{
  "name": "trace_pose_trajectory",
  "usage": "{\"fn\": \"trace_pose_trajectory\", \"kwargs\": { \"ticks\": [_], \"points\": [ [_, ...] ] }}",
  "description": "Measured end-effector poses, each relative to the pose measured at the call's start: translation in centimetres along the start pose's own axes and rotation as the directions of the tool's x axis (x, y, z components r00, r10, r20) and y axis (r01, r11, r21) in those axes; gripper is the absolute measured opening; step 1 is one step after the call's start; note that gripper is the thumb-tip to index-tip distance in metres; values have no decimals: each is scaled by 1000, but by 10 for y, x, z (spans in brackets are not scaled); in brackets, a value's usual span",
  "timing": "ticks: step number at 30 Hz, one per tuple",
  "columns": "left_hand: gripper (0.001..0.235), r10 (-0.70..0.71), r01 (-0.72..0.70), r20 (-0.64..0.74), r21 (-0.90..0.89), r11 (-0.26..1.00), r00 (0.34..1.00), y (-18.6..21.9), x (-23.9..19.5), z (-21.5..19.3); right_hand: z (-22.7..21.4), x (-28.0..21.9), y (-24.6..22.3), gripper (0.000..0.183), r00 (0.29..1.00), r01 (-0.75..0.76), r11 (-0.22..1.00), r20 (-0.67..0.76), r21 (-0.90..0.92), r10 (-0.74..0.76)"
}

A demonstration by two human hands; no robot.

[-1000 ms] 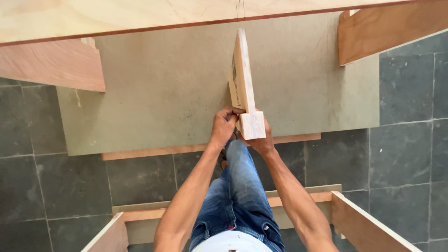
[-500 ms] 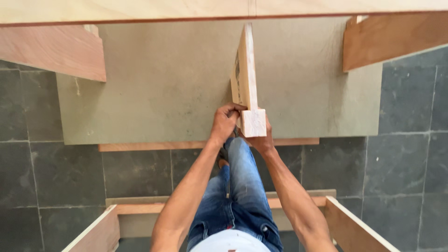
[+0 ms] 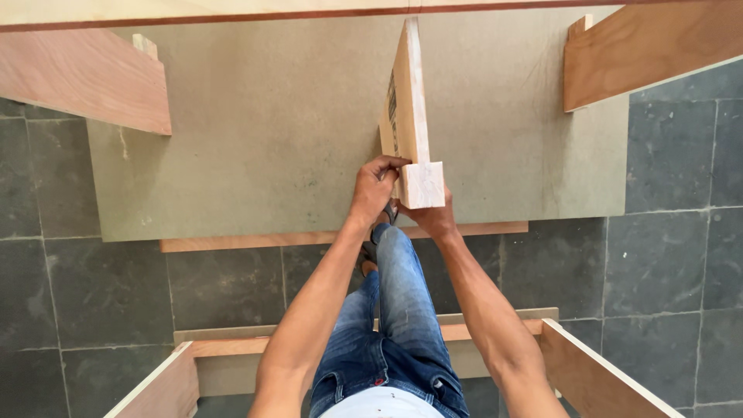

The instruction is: The person positions a small wooden block against a larger plywood panel and uses a hammer to drive nails into the wood, securing the pieces together. The person repeatedly picks up nails from a container and hammers them into the joint.

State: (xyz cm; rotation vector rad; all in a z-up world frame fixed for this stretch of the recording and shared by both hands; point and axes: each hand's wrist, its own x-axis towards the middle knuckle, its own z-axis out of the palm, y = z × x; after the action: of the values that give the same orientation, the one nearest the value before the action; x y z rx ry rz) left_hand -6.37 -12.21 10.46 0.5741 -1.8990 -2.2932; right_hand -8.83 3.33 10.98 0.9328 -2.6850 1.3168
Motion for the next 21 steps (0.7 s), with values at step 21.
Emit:
{"fn": "trace_pose_trajectory", "kwargs": {
  "ticks": [21],
  "points": [
    [30,2,-2,-9,-21,1000,1000,15,31,-5,6,34,0,65,987,-153,963,-13,224,160]
  ]
}}
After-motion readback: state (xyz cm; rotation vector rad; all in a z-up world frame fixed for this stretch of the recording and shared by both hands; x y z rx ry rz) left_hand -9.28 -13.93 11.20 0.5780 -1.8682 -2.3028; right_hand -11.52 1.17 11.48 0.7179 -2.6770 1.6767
